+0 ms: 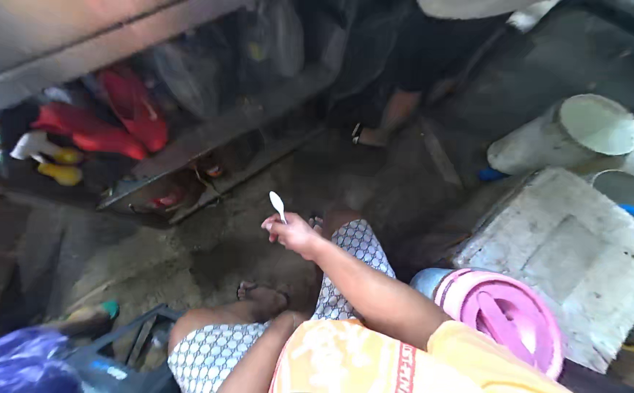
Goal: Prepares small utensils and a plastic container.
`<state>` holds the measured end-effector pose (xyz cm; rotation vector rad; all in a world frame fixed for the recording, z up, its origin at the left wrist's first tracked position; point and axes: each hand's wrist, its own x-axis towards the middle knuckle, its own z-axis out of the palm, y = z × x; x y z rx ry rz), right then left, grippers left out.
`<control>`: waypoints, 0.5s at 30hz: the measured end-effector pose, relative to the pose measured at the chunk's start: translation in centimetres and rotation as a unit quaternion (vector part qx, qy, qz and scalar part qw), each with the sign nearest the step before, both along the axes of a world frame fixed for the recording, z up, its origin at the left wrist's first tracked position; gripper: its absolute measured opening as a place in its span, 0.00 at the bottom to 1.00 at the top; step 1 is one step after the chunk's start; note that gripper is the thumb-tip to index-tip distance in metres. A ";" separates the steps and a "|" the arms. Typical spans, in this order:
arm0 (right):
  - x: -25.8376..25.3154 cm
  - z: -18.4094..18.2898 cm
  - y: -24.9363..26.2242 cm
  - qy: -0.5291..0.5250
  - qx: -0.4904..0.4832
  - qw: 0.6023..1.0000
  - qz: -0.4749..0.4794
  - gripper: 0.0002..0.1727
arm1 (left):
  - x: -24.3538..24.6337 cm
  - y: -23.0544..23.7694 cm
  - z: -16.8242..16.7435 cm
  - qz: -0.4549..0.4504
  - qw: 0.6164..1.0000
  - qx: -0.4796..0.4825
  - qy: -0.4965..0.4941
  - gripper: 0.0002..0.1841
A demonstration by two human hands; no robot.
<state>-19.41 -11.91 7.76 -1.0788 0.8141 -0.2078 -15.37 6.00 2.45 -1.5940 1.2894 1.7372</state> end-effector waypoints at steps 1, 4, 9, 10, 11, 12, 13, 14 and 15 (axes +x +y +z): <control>-0.8 1.4 0.1 -0.025 -0.016 1.000 0.009 0.16 | 0.3 0.6 0.2 0.016 0.999 -0.042 -0.005 0.25; -3.4 5.1 0.4 -0.084 -0.065 0.994 0.038 0.13 | -0.9 -0.1 2.4 -0.014 0.997 -0.058 -0.049 0.23; -5.7 6.8 1.0 -0.119 -0.077 0.989 0.036 0.12 | -1.7 1.0 -0.1 0.067 0.983 -0.092 -0.142 0.23; -5.8 6.3 1.2 -0.115 -0.070 0.990 0.031 0.12 | -1.6 0.9 -0.5 0.077 0.982 -0.091 -0.148 0.24; -5.8 5.8 1.4 -0.108 -0.061 0.992 0.025 0.13 | -1.7 1.0 -1.2 0.067 0.977 -0.103 -0.173 0.26; -5.9 5.3 1.9 -0.104 -0.050 0.993 0.022 0.13 | -1.8 1.6 -2.7 0.077 0.963 -0.141 -0.214 0.26; -5.9 4.9 2.6 -0.103 -0.035 0.994 0.021 0.14 | -2.1 2.2 -3.4 0.109 0.948 -0.176 -0.242 0.25; -5.7 4.4 3.5 -0.109 -0.017 0.994 0.023 0.14 | -2.1 2.1 -2.1 0.136 0.952 -0.149 -0.228 0.23; -5.5 3.9 4.3 -0.117 -0.002 0.993 0.032 0.15 | -1.3 2.4 -0.7 0.152 0.964 -0.135 -0.171 0.23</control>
